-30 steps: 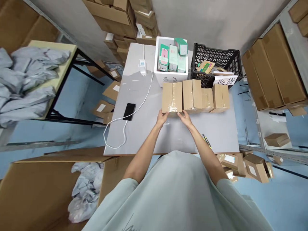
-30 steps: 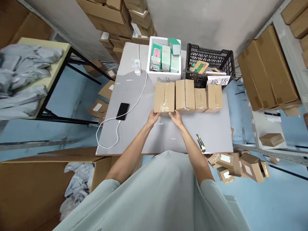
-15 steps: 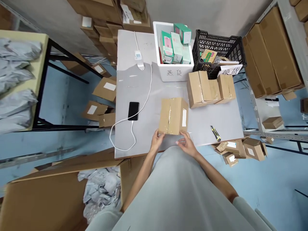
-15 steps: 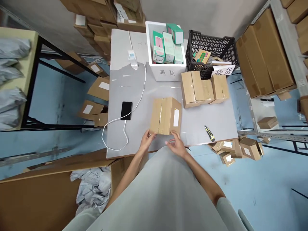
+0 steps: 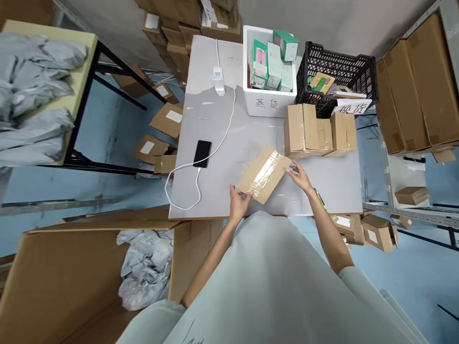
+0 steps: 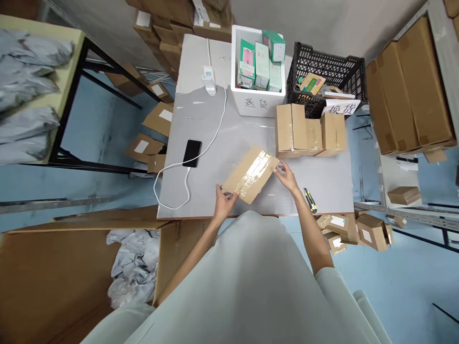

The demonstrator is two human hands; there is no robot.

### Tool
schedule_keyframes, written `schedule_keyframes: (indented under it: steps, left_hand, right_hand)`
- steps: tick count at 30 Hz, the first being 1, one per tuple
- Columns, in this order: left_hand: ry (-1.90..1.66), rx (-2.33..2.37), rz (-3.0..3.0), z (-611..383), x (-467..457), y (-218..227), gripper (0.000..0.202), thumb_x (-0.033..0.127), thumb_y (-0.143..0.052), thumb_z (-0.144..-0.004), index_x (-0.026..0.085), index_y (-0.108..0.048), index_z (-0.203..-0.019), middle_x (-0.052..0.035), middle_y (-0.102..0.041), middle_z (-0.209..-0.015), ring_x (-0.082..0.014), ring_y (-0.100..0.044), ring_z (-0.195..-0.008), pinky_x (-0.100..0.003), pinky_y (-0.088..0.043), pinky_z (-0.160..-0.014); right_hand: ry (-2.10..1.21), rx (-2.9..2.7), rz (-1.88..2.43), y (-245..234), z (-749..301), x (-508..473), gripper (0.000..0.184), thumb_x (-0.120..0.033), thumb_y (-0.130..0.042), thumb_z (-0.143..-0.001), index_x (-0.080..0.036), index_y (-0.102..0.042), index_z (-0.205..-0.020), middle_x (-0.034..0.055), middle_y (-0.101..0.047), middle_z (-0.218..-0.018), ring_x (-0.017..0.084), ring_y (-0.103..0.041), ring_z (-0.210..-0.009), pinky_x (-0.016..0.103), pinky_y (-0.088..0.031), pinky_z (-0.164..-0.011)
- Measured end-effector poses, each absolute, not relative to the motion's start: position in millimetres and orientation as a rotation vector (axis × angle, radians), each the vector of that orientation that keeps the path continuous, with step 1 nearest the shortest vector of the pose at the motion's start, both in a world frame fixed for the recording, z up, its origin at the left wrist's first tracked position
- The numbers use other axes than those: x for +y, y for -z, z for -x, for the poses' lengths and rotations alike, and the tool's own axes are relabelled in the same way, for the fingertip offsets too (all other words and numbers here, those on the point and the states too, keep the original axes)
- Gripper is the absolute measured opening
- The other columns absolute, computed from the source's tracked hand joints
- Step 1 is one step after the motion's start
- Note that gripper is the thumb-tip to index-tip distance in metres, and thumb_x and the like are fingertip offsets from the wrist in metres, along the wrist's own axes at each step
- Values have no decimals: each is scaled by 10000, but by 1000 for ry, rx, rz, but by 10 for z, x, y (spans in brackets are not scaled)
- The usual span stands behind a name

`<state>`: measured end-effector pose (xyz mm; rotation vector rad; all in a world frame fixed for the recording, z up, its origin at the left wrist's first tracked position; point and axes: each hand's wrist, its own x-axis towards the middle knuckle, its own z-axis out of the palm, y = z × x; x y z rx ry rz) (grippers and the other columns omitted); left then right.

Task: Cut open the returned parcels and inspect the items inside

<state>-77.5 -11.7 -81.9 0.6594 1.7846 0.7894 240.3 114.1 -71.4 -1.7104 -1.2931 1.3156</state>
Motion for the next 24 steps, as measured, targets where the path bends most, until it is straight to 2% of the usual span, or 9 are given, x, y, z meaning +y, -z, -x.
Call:
schedule_keyframes:
  steps: [2, 4, 6, 9, 12, 15, 20, 22, 24]
  left_hand:
    - [-786, 1737, -476, 626, -244, 815, 1220, 536, -949, -914, 247, -226, -1853, -278, -362, -1871, -399, -692, -1497, -490, -665, -1160]
    - [-788, 1624, -404, 498, -316, 799, 1134, 581, -938, -929, 289, -288, -1812, -246, -464, -1829, -381, -688, -1518, -482, -680, -1136]
    - [-798, 1541, -394, 397, -331, 769, 1068, 614, -943, -923, 307, -347, -1755, -219, -560, -1767, -359, -666, -1550, -472, -688, -1125]
    - [-799, 1551, -367, 290, -288, 715, 1060, 651, -960, -900, 322, -359, -1708, -211, -559, -1773, -359, -620, -1601, -459, -704, -1096]
    - [-776, 1600, -356, 231, -240, 668, 1066, 686, -966, -883, 346, -358, -1690, -201, -504, -1818, -367, -605, -1617, -470, -706, -1097]
    - [-774, 1592, -333, 226, -231, 647, 1064, 693, -978, -864, 367, -372, -1676, -188, -482, -1836, -373, -584, -1637, -500, -704, -1106]
    - [-778, 1545, -265, 358, -305, 638, 1102, 617, -1056, -778, 393, -434, -1659, -170, -511, -1831, -418, -548, -1663, -588, -694, -1124]
    - [-788, 1550, -284, 413, -324, 624, 1072, 621, -1063, -766, 370, -497, -1641, -177, -561, -1794, -430, -565, -1648, -617, -673, -1162]
    - [-801, 1526, -343, 416, -282, 600, 1046, 611, -1077, -747, 337, -561, -1614, -179, -636, -1726, -423, -610, -1612, -626, -622, -1242]
  right_hand:
    - [-1359, -1402, 1668, 788, -2411, 984, 806, -823, -827, -840, -250, -791, -1406, 180, -774, -1375, 382, -714, -1370, 594, -590, -1223]
    - [-1320, -1491, 1700, 853, -2398, 793, 765, -818, -836, -836, -239, -815, -1336, 197, -746, -1426, 390, -731, -1332, 588, -620, -1183]
    - [-1260, -1447, 1773, 904, -2386, 699, 899, -834, -825, -839, -209, -750, -1480, 240, -670, -1567, 399, -740, -1318, 583, -657, -1122]
    - [-1230, -1299, 1754, 955, -2368, 845, 1087, -879, -759, -883, -205, -560, -1712, 253, -554, -1730, 394, -694, -1432, 552, -660, -1131]
    - [-1321, -1325, 1605, 970, -2333, 1168, 1037, -877, -766, -890, -243, -583, -1690, 199, -552, -1773, 372, -597, -1575, 529, -591, -1245]
    - [-1394, -1420, 1506, 961, -2332, 1336, 876, -818, -787, -911, -247, -653, -1560, 176, -650, -1679, 346, -618, -1549, 529, -558, -1281]
    - [-1388, -1462, 1586, 956, -2590, 893, 600, -760, -772, -948, -258, -718, -1273, 144, -745, -1347, 322, -748, -1260, 535, -613, -1201]
    - [-1437, -1474, 1632, 960, -2762, 559, 622, -751, -764, -948, -240, -733, -1300, 146, -733, -1301, 331, -763, -1193, 563, -646, -1155]
    - [-1517, -1448, 1673, 960, -2935, 260, 759, -737, -809, -896, -222, -728, -1449, 168, -708, -1340, 353, -756, -1221, 561, -691, -1080]
